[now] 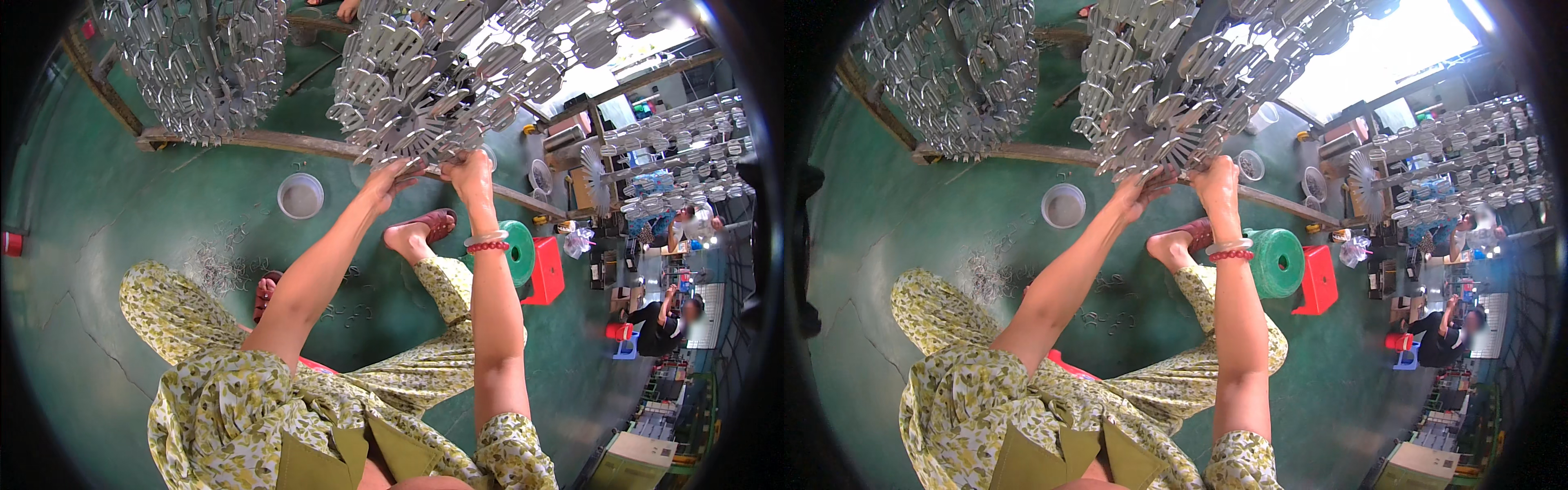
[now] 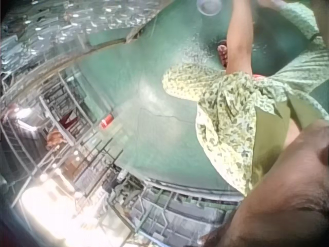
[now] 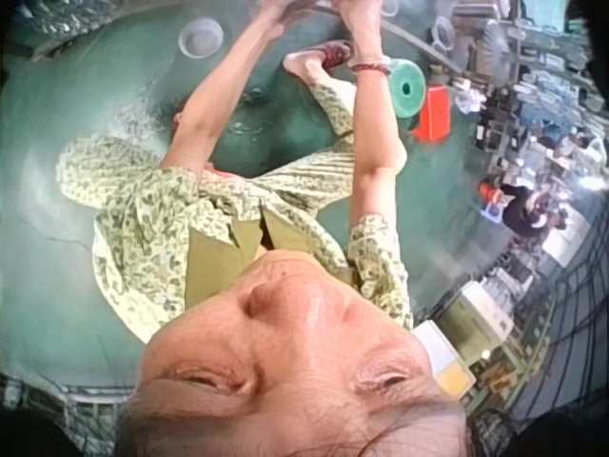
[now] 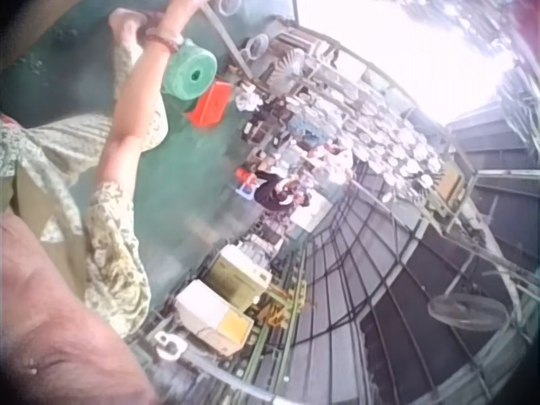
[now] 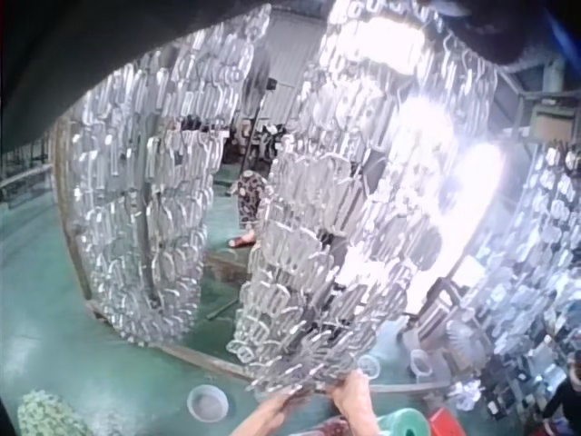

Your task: The person sits on the floor and repeatedly picks up small metal clips from the ground, then attaches them to metal hangers hanging from a wooden rack. The person continues this assembly process throughout the clip.

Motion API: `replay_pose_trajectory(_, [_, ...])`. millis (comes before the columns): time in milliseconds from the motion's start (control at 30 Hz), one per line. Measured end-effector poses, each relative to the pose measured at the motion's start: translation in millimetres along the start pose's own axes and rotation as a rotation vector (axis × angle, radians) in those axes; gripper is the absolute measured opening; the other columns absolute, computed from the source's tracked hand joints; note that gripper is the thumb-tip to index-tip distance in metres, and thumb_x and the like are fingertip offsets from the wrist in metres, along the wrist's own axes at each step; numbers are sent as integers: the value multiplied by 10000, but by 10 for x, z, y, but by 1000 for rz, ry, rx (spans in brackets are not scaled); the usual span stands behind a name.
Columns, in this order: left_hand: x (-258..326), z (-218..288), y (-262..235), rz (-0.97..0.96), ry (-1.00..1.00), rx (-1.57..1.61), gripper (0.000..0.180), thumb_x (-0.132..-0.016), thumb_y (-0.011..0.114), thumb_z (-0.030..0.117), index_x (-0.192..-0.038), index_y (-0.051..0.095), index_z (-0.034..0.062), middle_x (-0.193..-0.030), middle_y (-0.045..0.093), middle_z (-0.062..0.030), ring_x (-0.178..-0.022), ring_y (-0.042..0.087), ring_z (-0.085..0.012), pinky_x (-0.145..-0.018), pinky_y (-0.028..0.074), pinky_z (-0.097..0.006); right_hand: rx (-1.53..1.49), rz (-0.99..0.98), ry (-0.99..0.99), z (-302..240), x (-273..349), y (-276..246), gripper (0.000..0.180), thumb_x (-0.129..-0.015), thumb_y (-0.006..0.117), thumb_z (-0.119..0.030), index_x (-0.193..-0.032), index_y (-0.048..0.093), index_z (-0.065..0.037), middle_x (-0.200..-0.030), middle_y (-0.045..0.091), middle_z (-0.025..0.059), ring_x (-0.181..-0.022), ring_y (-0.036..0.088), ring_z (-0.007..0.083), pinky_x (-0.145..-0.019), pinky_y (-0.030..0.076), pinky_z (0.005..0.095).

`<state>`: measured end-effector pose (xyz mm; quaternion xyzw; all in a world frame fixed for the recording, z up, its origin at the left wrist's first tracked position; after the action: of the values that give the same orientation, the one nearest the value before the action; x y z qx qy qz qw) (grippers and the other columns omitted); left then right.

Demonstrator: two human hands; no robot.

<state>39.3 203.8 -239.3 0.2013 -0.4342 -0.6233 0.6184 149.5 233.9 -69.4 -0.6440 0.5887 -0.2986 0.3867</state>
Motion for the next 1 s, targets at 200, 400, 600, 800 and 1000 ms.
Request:
replay_pose_trajectory(200, [86, -77, 40, 21, 20, 96, 305, -929, 570, 178, -1129, 600, -51, -1117, 658, -169, -1061, 636, -263, -927, 510, -326, -90, 34, 19, 210, -12, 106, 213, -659, 696, -98, -818, 695, 43, -707, 631, 266, -724, 659, 402, -664, 517, 419])
replay_pose_trajectory(400, [188, -106, 27, 0, 34, 162, 303, -904, 606, 159, -1117, 605, -56, -1111, 663, -157, -1041, 646, -259, -909, 518, -324, -71, -5, 12, 53, 86, 74, 198, -696, 727, -29, -852, 690, 89, -694, 693, 158, -632, 701, 200, -608, 545, 302])
replay_pose_trajectory(600, [304, -122, 32, 4, 24, 151, 317, -904, 600, 160, -1129, 600, -63, -1106, 664, -168, -1040, 648, -263, -898, 519, -325, -138, -39, 91, 79, 177, 147, 180, -696, 721, -25, -829, 684, 90, -686, 689, 158, -616, 694, 192, -583, 541, 309])
replay_pose_trajectory(800, [363, -141, 13, -4, 16, 145, 327, -904, 598, 163, -1135, 596, -69, -1103, 662, -178, -1038, 648, -267, -893, 520, -328, 2, 88, -91, 100, 179, 204, 160, -699, 710, -15, -825, 689, 82, -673, 684, 158, -606, 691, 193, -574, 544, 314])
replay_pose_trajectory(1000, [475, -127, 16, -9, 23, 147, 309, -909, 584, 143, -1124, 597, -78, -1111, 657, -187, -1043, 644, -277, -899, 517, -330, -6, 132, -64, 116, 246, 227, 141, -691, 701, -37, -779, 693, 72, -636, 676, 154, -590, 690, 195, -575, 546, 321])
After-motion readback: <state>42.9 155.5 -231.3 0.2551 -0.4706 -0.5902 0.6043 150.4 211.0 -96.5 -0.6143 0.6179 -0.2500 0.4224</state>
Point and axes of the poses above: each hand's wrist, its own x-axis away from the middle knuckle, its own y-axis out of the palm, z = x × y, the point moved 10 cm from there along -x, towards the middle knuckle
